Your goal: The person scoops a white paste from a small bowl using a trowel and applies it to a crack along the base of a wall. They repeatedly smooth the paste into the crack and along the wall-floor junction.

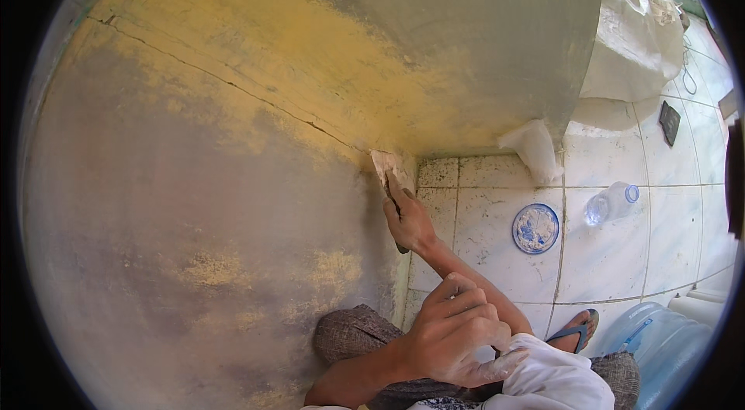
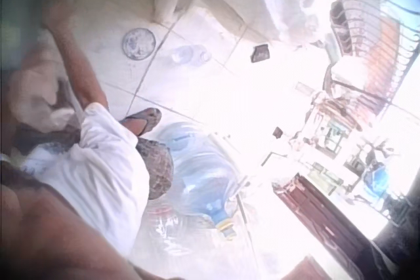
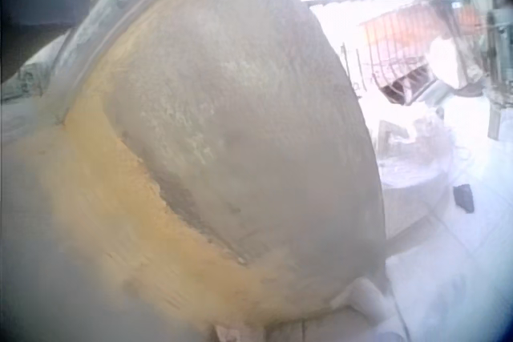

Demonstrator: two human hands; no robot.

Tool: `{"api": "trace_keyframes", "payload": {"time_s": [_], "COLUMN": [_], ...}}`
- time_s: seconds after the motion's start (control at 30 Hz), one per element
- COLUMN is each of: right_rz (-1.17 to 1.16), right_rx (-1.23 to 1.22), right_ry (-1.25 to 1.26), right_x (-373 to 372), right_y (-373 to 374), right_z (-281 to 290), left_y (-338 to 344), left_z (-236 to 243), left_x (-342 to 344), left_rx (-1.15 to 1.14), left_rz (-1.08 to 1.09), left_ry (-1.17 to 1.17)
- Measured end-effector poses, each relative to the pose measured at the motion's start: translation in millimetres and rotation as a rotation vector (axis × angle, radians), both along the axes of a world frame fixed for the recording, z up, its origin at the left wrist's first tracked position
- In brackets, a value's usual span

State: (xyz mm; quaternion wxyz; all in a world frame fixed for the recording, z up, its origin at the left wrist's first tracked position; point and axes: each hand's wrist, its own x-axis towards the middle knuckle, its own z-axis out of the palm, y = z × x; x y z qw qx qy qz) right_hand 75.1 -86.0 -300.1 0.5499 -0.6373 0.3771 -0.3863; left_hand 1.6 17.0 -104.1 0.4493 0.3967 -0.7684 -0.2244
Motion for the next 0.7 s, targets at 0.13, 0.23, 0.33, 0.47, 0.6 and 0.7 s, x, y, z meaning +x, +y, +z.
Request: {"api": "trace_keyframes", "payload": {"time_s": [0.13,0.23,0.33,0.47,0.6,0.7], "right_rz": [-0.02,0.054,0.228,0.244,0.263,0.296], "right_rx": [0.022,0.105,0.104,0.328,1.017,1.253], "right_ry": [-0.015,0.062,0.069,-0.171,-0.41,-0.589], "right_x": [13,21,2,-26,-26,-5], "right_y": [-10,-12,7,-12,-74,-102], "right_z": [18,36,39,-15,-76,-68], "left_y": [-8,-7,-7,-6,-12,-17], "left_z": [-1,-11,-10,-9,-14,-11], "left_x": [-8,-9,-5,-4,-10,-6], "left_rx": [0.002,0.045,0.065,0.098,0.1,0.059], "left_rz": [-0.029,-0.005,-0.044,0.006,0.032,0.012], "left_ry": [0.055,0.063,-0.014,-0.014,0.044,0.063]}}
